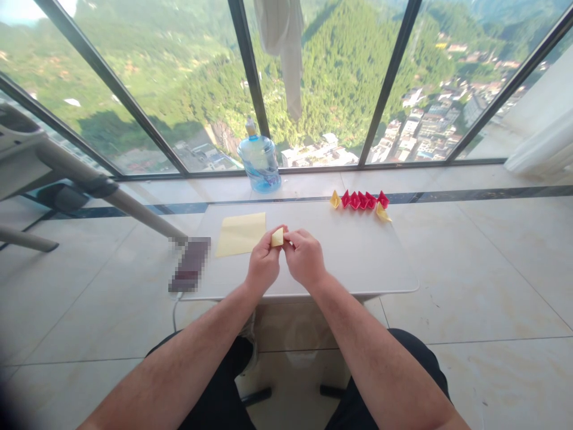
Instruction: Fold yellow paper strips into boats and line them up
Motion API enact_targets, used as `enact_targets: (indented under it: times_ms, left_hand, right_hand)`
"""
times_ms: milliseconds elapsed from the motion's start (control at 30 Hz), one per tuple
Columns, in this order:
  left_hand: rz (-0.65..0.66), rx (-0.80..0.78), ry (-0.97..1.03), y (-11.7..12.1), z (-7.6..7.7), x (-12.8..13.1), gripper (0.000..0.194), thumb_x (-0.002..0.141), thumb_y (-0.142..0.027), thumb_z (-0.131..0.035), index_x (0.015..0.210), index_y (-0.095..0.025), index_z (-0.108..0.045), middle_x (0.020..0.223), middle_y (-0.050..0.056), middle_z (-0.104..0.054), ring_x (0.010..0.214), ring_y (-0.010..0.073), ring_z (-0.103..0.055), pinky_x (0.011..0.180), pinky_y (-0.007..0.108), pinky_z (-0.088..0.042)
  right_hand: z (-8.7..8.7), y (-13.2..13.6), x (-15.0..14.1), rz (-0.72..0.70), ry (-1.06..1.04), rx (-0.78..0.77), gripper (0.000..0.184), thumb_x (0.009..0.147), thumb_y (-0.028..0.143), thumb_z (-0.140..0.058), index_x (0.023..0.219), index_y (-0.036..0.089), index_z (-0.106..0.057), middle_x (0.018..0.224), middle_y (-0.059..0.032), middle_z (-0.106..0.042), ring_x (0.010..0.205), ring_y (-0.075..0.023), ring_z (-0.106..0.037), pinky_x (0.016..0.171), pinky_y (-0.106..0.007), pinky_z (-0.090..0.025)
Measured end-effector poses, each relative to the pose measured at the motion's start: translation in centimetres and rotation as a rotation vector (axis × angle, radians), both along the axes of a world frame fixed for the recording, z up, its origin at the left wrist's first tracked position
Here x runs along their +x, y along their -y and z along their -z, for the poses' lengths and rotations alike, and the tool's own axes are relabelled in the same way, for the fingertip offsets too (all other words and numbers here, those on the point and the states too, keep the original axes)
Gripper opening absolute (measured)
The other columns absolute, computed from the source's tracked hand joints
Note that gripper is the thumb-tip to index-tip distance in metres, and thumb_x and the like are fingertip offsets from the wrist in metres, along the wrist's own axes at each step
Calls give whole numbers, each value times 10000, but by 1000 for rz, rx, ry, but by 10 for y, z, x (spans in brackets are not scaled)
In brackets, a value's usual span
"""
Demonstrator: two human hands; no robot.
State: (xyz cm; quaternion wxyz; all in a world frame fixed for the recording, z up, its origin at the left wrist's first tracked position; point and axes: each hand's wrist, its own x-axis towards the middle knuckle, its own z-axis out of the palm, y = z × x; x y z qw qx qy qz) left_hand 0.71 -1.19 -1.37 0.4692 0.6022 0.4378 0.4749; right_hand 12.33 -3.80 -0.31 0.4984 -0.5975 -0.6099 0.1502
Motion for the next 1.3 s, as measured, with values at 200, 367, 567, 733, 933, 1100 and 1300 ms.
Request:
enact_targets:
  times_ms: [200,367,567,733,933,1100,1300]
  left_hand:
    - [-3,-38,6,-3,2,0,389,836,-134,-547,1196,-215,-671,1220,49,-698,1161,208,-619,1075,351,-429]
    - [51,-72,-63,-9,4,-1,454,794,-92,-528,1219,-179,-662,1210,65,-700,1127,215,-630,1044,367,-462]
    - [95,-69,-120,-11,7,-2,538,777,-76,-527,1301,-167,-610,1218,76,-692,1077,215,-649,989,362,-510]
    - [49,-46,-150,-10,9,-1,460,818,-123,-541,1267,-160,-631,1180,92,-708,1091,232,-647,1011,394,-494]
    - [63,-31,-173,-9,5,-2,435,828,-125,-539,1247,-178,-639,1156,65,-720,1074,219,-651,1009,377,-485]
    - [92,-11,-170,-9,6,-2,466,857,-125,-495,1311,-172,-589,1257,80,-675,1177,216,-610,1076,379,-437]
    - [111,-9,-241,-6,2,-4,515,881,-144,-491,1395,-163,-522,1351,105,-626,1257,238,-569,1110,404,-413]
  right_hand:
    - [3,-1,6,-49,76,-13,215,882,162,-558,906,243,-756,856,-40,-697,772,-176,-631,734,-277,-472]
    - [4,-5,14,-113,97,-69,236,808,89,-577,845,233,-760,828,-25,-713,741,-167,-615,726,-272,-451]
    - [2,-5,19,-133,100,-78,232,830,100,-556,800,228,-747,799,-14,-718,732,-164,-621,707,-267,-434]
    - [1,-5,19,-129,160,-65,191,854,132,-571,794,214,-732,795,-27,-709,730,-167,-613,702,-267,-423]
    - [4,-5,17,-83,228,-71,112,843,155,-617,852,190,-723,783,-41,-667,725,-174,-582,710,-274,-420]
    - [6,-4,14,-53,223,-56,126,874,183,-599,920,190,-716,816,-46,-670,739,-176,-584,722,-273,-424]
    - [5,-1,11,-31,323,-46,168,911,212,-545,824,200,-688,789,-51,-674,723,-178,-571,687,-283,-388]
